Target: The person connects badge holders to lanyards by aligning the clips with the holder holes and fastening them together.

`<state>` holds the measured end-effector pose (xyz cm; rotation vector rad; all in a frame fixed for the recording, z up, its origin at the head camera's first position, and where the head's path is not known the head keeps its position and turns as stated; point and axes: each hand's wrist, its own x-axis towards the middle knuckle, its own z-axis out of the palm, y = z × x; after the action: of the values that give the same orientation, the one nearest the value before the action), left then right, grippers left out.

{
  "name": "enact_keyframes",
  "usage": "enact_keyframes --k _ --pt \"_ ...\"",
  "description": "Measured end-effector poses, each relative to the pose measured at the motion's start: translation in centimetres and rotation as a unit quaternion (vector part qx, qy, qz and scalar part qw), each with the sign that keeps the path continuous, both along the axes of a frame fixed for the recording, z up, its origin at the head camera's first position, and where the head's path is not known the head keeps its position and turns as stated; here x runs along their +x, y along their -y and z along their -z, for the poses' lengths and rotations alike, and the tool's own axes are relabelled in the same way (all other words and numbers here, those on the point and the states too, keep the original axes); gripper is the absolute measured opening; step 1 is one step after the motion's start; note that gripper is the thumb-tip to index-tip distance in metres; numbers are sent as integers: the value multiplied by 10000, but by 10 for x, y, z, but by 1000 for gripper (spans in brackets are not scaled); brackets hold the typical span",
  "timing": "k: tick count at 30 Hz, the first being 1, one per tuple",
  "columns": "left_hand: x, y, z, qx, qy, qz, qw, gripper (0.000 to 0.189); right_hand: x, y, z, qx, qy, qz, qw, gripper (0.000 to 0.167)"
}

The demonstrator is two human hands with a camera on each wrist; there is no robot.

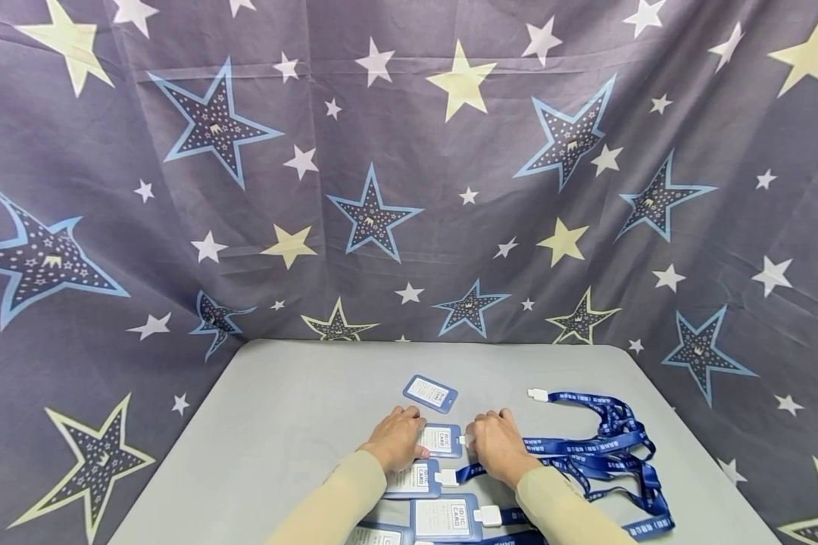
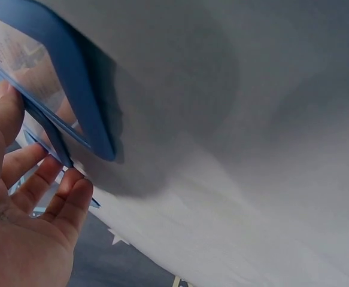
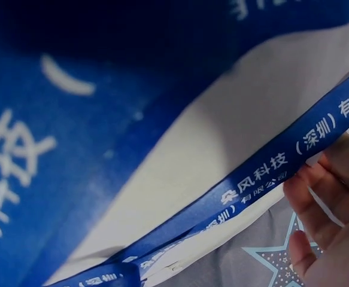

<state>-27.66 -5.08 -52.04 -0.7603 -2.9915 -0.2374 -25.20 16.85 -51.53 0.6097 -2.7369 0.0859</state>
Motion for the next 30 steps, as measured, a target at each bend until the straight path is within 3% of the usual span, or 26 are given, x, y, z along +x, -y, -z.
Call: enact_keyframes --k 14,30 --pt "0 1 0 51 15 -10 10000 64 -4 0 6 -225 150 -263 9993 18" --pt "2 0 -5 77 -11 49 10000 64 -6 3 8 -271 162 -380 9988 13"
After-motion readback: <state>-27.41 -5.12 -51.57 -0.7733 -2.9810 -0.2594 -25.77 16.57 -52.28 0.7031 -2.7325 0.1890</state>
